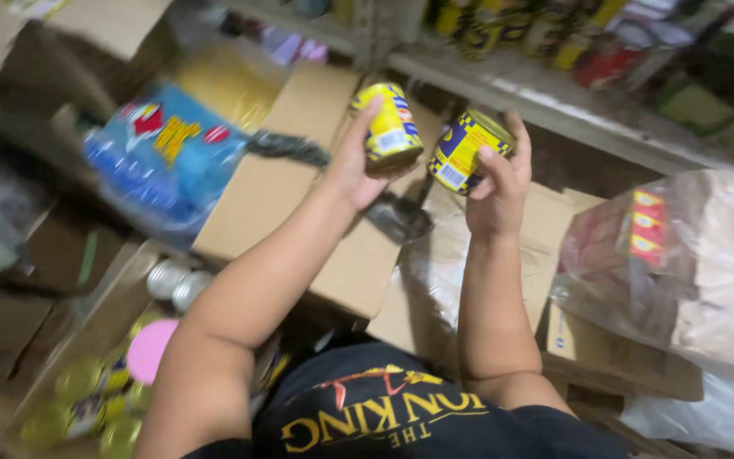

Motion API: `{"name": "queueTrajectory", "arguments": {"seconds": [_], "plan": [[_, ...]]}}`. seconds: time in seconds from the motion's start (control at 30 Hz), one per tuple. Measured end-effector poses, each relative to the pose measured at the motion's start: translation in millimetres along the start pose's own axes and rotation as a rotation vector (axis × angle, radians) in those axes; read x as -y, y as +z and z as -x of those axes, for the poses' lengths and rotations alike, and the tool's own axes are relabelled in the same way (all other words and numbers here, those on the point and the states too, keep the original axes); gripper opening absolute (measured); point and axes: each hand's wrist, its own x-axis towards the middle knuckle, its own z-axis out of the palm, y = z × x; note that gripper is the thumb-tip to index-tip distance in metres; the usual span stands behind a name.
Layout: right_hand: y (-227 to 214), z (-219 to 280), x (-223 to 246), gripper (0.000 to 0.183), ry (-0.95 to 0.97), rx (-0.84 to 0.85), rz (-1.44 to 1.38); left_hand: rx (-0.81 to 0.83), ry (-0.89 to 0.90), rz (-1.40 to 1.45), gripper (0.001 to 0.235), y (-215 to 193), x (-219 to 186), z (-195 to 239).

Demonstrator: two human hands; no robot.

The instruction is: Stocking and organizing various grocery items including pancake mix, flour, and canned goods on shelves in a storage or backroom area.

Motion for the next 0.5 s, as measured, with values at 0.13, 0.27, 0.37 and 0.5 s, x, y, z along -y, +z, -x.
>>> {"name": "queueTrajectory", "arguments": {"seconds": [0.13,0.27,0.37,0.5], "plan": [[-87.5,-54.8,-10.9,0.069,-0.128,-0.117,0.184,-0.004,-0.009,-0.149,0.057,3.7,52.0,-79.0],[-125.7,-101.7,-23.2,0.058,-0.127,-0.226,0.442,-0.213,0.026,-0.429,0.056,5.6,81.2,-136.4],[-140.4,-138.9,-35.2,0.064,-0.185,-0.297,0.590,-0.266,0.134,-0.547,0.056,-5.8,96.4,-177.4],[-155.8,-177.6,-55.5,0.080,-0.512,-0.437,1.250,-0.239,0.285,-0.643,0.056,-20.3,103.9,-198.0]]}}
